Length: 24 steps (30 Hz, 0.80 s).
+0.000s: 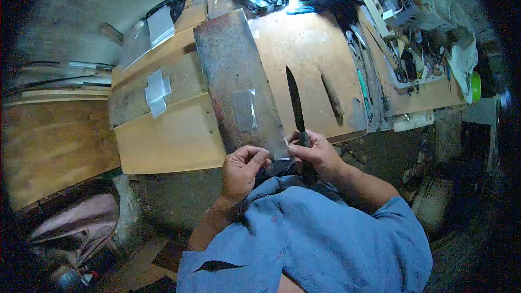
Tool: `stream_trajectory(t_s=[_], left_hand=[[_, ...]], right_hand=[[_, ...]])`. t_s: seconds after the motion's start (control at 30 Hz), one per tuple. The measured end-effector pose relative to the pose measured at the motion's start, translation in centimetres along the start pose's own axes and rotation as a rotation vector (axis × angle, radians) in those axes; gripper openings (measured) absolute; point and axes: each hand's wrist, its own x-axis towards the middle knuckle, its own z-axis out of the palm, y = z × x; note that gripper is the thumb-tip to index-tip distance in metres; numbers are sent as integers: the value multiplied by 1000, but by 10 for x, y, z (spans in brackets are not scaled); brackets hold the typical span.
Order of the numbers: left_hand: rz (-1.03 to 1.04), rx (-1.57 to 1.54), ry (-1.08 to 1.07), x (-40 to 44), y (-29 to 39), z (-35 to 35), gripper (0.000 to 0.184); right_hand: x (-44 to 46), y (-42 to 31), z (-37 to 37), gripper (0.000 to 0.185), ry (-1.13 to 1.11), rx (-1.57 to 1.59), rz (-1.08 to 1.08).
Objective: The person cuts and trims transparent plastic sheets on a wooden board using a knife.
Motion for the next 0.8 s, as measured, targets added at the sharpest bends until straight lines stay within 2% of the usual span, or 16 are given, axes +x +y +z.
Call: stream_trajectory(t_s=[0.13,0.2,0.3,0.47,0.53,0.63,0.7,0.8], left_hand=[[38,51,31,-6,4,0,11],[136,0,97,-6,1,-2,13],[90,7,156,-8,8,-5,13],[106,53,52,-13,15,-7,17],[93,83,27,-15,19,-5,17],[34,73,8,-16,20,-2,16],[155,54,64,-14,18,0,16],[186,47,84,-13,15,-4,16]], right_hand=[[-5,-6,6,31,4,-18,-62],[-6,-5,7,32,1,-21,-72],[-7,-10,8,34,-4,-25,-87],[-3,-11,9,36,7,17,-151],[-7,-19,12,35,-46,-181,-158],[-4,-15,11,35,-153,-218,-223],[2,-5,7,35,-152,-198,-248],[2,-4,7,37,-137,-195,-287]])
